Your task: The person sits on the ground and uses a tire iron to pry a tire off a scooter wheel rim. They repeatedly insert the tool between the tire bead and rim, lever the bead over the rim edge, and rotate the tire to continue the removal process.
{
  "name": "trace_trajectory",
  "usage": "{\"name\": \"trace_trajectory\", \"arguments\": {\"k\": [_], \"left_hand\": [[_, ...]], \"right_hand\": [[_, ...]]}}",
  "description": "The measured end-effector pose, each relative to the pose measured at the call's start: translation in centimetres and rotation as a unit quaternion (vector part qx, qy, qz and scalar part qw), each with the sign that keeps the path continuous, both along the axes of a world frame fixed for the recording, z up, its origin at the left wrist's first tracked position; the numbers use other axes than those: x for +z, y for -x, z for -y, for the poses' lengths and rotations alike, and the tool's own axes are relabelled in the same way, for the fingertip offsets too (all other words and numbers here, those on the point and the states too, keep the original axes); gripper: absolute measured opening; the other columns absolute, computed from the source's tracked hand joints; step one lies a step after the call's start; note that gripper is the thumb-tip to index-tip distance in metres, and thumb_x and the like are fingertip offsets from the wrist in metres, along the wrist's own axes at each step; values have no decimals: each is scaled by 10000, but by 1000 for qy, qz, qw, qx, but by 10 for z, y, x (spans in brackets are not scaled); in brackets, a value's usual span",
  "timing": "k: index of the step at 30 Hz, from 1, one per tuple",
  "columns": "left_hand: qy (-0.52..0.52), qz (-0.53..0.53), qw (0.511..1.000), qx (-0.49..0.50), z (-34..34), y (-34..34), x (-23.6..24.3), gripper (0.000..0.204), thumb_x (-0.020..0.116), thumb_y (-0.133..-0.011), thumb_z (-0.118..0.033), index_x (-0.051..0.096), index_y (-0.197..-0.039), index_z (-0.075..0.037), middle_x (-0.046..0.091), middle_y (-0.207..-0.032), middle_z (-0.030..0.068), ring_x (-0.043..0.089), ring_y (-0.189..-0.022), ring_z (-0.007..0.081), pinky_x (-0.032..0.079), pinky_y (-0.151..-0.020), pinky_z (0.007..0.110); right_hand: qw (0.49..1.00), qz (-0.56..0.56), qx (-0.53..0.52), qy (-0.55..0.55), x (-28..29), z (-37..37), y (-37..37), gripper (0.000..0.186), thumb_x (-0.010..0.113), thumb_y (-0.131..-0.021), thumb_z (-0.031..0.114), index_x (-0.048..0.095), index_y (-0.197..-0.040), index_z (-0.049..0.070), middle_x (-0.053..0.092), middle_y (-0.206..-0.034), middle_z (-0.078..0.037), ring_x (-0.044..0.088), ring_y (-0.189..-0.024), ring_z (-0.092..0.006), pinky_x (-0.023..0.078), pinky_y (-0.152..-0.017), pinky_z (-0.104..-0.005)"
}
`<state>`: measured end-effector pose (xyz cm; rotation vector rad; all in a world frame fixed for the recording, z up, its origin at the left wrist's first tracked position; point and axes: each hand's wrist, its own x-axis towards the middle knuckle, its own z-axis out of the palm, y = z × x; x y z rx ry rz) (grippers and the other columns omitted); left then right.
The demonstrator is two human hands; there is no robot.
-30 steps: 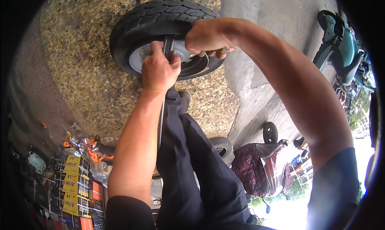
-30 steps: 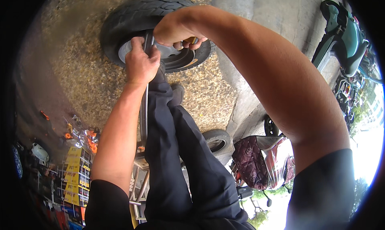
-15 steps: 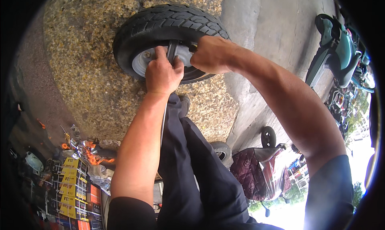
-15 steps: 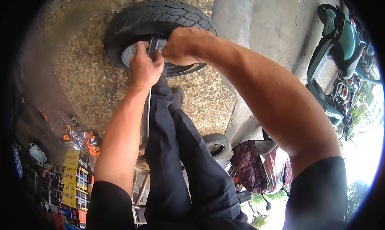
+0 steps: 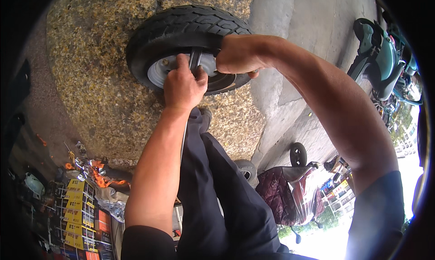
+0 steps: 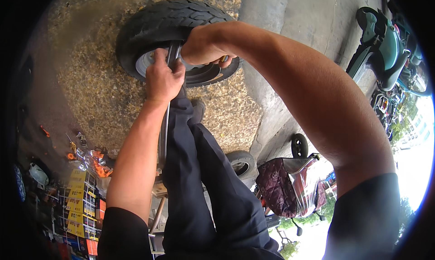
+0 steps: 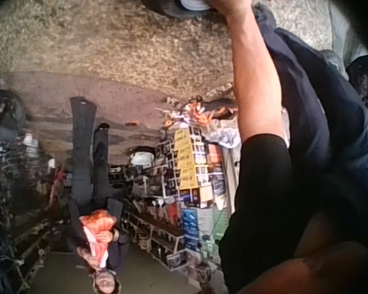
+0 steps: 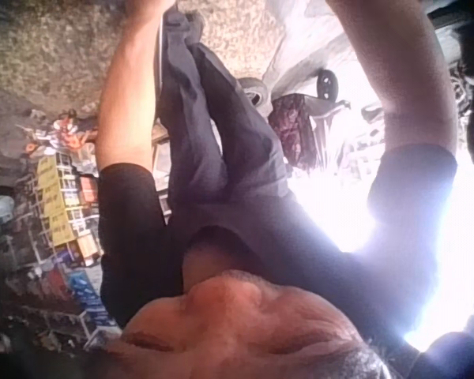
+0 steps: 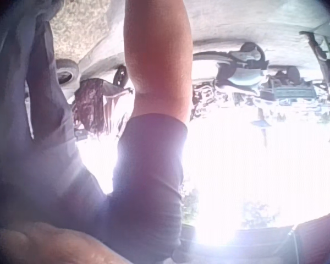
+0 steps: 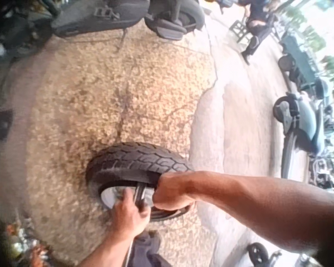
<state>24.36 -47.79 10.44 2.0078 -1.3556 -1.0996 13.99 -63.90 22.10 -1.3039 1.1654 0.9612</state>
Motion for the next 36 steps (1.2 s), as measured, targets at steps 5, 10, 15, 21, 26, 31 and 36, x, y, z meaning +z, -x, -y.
{"name": "trace_trajectory", "arguments": {"k": [5, 10, 15, 21, 26, 31, 36], "left_hand": [[10, 17, 1000, -2, -2, 1, -1, 343, 683, -850, -222, 471, -1068, -63, 663, -700, 253, 670, -715, 474, 528, -638, 578], [-7, 21, 1000, -1, -1, 1, -1, 349, 677, -852, -242, 481, -1079, -63, 665, -710, 260, 667, -730, 485, 528, -649, 580], [-46, 20, 999, 1, 1, 0, 7, 348, 692, -852, -223, 496, -1090, -61, 675, -760, 264, 669, -774, 485, 526, -676, 569], [-47, 20, 999, 8, -1, 0, 9, 338, 732, -846, -173, 519, -1076, -47, 689, -820, 246, 676, -826, 473, 524, -697, 531], [21, -5, 1000, 3, -3, -2, 2, 349, 691, -850, -216, 488, -1087, -58, 666, -698, 256, 670, -699, 470, 538, -634, 559], [16, 14, 1000, 0, -2, 0, -4, 342, 690, -845, -214, 487, -1073, -59, 664, -696, 257, 671, -714, 473, 537, -650, 567], [-36, 13, 999, 14, 0, 2, -4, 304, 691, -849, -185, 533, -1064, -38, 694, -796, 229, 693, -801, 443, 543, -705, 495]], "right_hand": [[999, -51, 7, 11, 14, -6, 1, 219, 521, -825, 170, 608, -769, -24, 565, -692, -93, 596, -598, -200, 522, -531, -368], [990, -80, 92, 77, 15, -22, -4, 357, 495, -842, 207, 702, -983, -47, 698, -976, -221, 701, -930, -304, 561, -784, -407], [988, -86, 86, 100, 7, -33, -4, 445, 476, -853, 226, 697, -1140, -33, 695, -1135, -254, 667, -1131, -349, 531, -923, -415], [994, -71, 70, 54, 4, -22, -8, 424, 488, -836, 177, 699, -1138, -32, 693, -1126, -272, 678, -1104, -356, 539, -904, -416], [993, -79, 56, -66, 0, 4, -15, 401, 605, -936, 416, 649, -1044, 32, 603, -925, -63, 592, -771, -196, 578, -650, -346], [999, -37, 37, -7, 4, -9, -1, 476, 611, -930, 414, 716, -1063, -31, 693, -1138, -193, 715, -774, -238, 593, -659, -371], [990, -66, 87, 89, 7, -43, 10, 395, 506, -861, 240, 724, -982, -66, 712, -990, -261, 711, -989, -328, 542, -862, -423]]}}
